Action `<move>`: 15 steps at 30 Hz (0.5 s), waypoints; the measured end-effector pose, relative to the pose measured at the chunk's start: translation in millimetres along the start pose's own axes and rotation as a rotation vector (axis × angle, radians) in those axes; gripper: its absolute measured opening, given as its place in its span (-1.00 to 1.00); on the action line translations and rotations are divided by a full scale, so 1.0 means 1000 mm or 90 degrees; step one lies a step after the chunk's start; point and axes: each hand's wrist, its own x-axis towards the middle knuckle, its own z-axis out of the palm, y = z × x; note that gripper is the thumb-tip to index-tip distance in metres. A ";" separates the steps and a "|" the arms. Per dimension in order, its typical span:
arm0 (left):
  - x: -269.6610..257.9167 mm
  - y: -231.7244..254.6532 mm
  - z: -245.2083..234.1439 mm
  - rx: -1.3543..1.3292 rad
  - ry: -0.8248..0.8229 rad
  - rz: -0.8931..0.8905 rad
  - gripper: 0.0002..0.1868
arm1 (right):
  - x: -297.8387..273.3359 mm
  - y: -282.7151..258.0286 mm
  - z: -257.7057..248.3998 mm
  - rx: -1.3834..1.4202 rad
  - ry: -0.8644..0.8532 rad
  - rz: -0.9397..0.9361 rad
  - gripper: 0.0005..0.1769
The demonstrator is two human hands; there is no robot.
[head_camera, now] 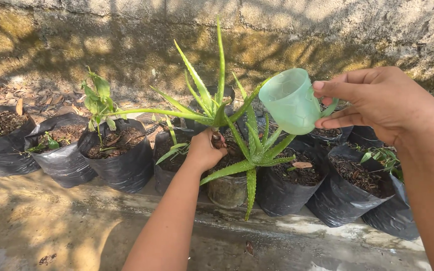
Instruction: Watering aloe vera plants in individual black poly bags using a small cup and a bucket of water.
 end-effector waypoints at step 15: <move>0.015 -0.009 -0.003 -0.228 -0.058 -0.135 -0.66 | 0.003 -0.001 -0.005 -0.182 0.001 0.065 -0.61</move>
